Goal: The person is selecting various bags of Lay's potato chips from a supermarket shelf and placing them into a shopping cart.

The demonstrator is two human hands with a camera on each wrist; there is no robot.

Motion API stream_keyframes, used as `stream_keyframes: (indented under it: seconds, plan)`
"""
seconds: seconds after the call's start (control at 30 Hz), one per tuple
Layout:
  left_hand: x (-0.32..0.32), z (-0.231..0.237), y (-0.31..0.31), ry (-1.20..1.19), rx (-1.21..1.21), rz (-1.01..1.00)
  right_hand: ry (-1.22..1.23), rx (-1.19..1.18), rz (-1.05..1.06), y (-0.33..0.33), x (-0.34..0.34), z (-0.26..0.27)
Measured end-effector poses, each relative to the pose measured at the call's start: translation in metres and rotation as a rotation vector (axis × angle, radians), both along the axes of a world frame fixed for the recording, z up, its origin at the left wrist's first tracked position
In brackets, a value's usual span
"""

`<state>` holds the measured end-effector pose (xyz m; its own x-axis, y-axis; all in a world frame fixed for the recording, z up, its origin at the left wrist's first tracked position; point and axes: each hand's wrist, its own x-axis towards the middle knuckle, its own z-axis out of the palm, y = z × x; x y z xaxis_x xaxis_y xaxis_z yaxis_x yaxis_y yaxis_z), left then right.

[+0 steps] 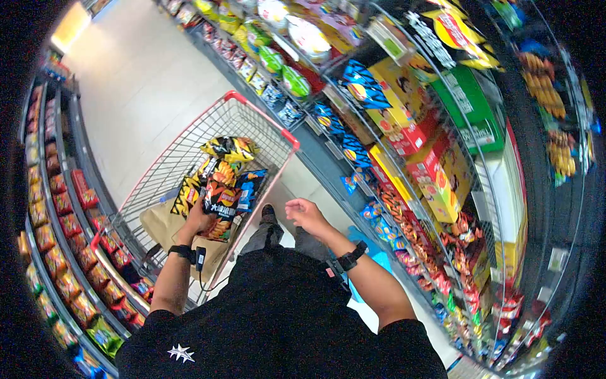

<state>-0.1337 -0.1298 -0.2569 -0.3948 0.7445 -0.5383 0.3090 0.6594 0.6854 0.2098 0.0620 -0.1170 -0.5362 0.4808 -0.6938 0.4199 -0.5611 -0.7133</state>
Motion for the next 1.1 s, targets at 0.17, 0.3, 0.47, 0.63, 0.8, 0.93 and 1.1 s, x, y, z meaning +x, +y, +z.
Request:
stream_keyframes:
  seconds: [0.17,0.3,0.47,0.63,0.8,0.93,1.1]
  plan:
    - [0.048,0.070,0.077,-0.101,0.192,-0.002,0.007,0.009,-0.131,0.003,0.041,0.000]
    - [0.122,0.225,0.165,-0.685,0.463,-0.401,0.024,-0.016,-0.228,0.002,0.076,-0.004]
    - [0.240,0.417,0.207,-1.455,1.047,-1.229,0.132,0.150,-0.289,-0.006,0.139,-0.034]
    - [0.369,0.475,0.185,-2.101,1.346,-0.982,0.106,-0.016,-0.560,-0.018,0.204,-0.002]
    - [0.443,0.495,0.168,-2.215,1.060,-0.955,0.134,-0.063,-0.742,-0.048,0.289,-0.008]
    - [0.494,0.507,0.153,-2.287,0.835,-0.897,0.125,-0.059,-0.868,-0.061,0.358,-0.016]
    - [0.553,0.519,0.153,-2.371,0.581,-0.908,0.153,0.148,-1.061,-0.049,0.446,-0.016]
